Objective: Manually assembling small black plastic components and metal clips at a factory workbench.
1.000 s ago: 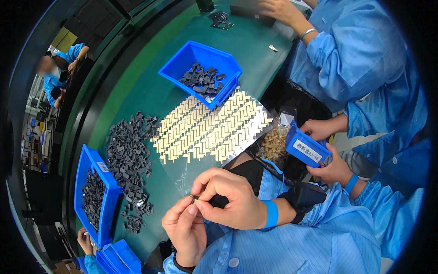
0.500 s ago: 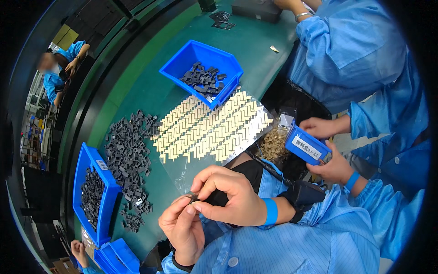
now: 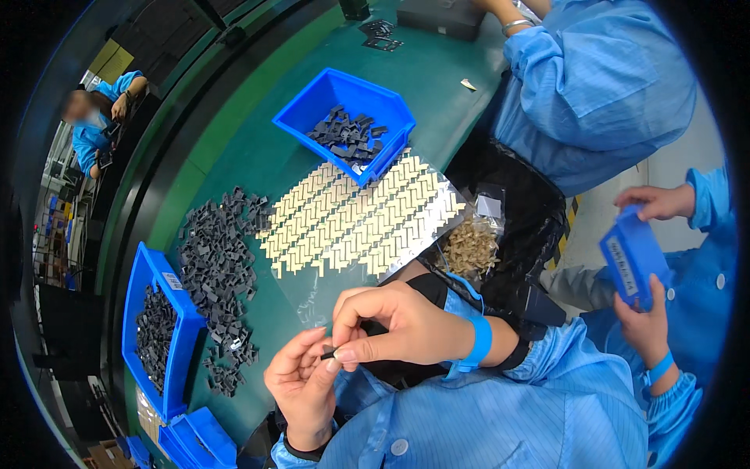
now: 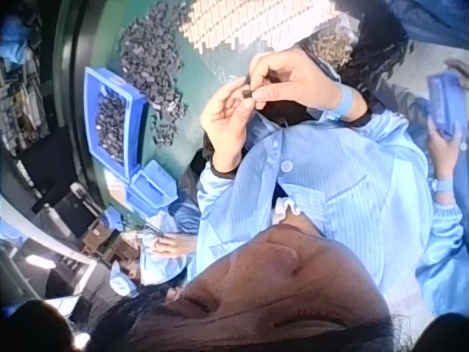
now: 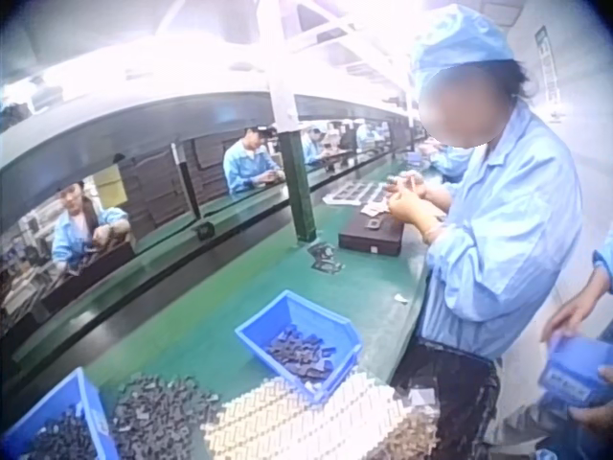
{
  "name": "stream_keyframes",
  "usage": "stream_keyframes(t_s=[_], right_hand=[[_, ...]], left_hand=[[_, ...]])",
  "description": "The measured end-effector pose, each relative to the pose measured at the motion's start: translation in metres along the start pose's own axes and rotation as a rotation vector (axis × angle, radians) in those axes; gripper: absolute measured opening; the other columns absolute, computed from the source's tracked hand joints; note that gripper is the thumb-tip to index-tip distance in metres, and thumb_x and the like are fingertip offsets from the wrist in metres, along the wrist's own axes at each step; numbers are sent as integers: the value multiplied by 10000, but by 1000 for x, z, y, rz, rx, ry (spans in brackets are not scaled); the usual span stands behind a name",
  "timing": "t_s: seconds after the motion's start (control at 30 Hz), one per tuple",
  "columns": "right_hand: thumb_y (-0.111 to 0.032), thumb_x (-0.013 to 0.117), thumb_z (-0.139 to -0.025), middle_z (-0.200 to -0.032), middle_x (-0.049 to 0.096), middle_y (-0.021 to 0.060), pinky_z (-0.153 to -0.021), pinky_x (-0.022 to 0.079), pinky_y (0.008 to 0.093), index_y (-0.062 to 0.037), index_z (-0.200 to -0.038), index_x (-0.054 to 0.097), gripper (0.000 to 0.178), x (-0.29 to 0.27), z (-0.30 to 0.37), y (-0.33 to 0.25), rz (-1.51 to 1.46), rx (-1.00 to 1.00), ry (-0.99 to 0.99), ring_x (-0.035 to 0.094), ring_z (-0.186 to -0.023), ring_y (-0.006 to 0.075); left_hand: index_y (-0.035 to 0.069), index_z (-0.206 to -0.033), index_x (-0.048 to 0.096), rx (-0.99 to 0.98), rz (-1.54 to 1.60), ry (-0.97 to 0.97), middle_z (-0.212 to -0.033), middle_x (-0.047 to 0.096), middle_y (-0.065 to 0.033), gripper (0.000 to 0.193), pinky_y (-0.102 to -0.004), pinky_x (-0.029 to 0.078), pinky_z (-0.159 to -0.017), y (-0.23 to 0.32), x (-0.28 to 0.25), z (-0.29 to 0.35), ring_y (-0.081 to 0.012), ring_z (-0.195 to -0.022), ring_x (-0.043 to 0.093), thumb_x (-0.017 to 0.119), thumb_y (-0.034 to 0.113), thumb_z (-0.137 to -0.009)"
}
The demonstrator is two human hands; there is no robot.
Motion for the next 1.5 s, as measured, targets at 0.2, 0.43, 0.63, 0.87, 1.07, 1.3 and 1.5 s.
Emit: stream_keyframes(t_s=[0.2,0.43,0.63,0.87,1.07,1.3,1.5], right_hand=[[-88,626,-828,-773,600,40,-666,443,197,7,-844,587,104,-1,-2,5,-151,254,-147,586,-757,86],[-52,614,-783,-705,579,10,-574,435,193,-19,-742,544,87,4,-8,5,-154,316,-135,558,-658,56],[11,568,-727,-642,419,-58,-552,342,178,-32,-721,519,65,8,-12,6,11,414,-135,399,-615,16],[-161,612,-844,-644,550,8,-471,354,185,-37,-701,514,213,9,-16,3,-143,354,-106,454,-544,41],[-220,585,-876,-676,574,15,-489,370,214,-27,-756,513,238,8,-15,7,-24,242,-70,454,-536,67],[-286,622,-806,-629,408,64,-562,387,330,-57,-670,451,317,0,-21,-2,883,-601,-93,439,-551,250],[-263,681,-759,-619,425,51,-557,390,326,-70,-641,454,321,-17,-18,-16,1023,-612,-184,466,-554,231]], left_hand=[[-63,-1234,448,9,9,-241,-961,629,-177,455,-302,517,-778,10,2,-6,-195,-842,633,563,-119,-798],[-60,-1189,503,90,-349,-251,-912,651,-161,457,-292,532,-728,24,8,-7,-197,-818,650,606,-132,-749],[-60,-1136,551,185,-592,-196,-915,655,-161,436,-277,532,-720,26,11,-4,-188,-831,650,627,-139,-715],[-60,-1092,574,-41,-6,-72,-927,642,-182,328,-297,542,-712,2,-3,1,-216,-777,653,606,-111,-770],[-8,-1072,593,-290,495,-9,-943,631,-137,210,-283,526,-741,-12,0,2,-185,-820,619,533,28,-874],[16,-1034,599,-580,1012,-85,-949,632,-107,174,-268,517,-740,-33,0,13,-147,-836,610,506,45,-890],[9,-990,577,-217,257,29,-802,596,-143,230,-252,491,-580,25,-19,9,-174,-680,580,631,153,-819]])
Point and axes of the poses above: each hand's wrist, its own z-axis away from the middle knuckle, its own x-axis out of the palm, y = z × x, the point moved 4 cm from there along -z, towards the middle knuckle
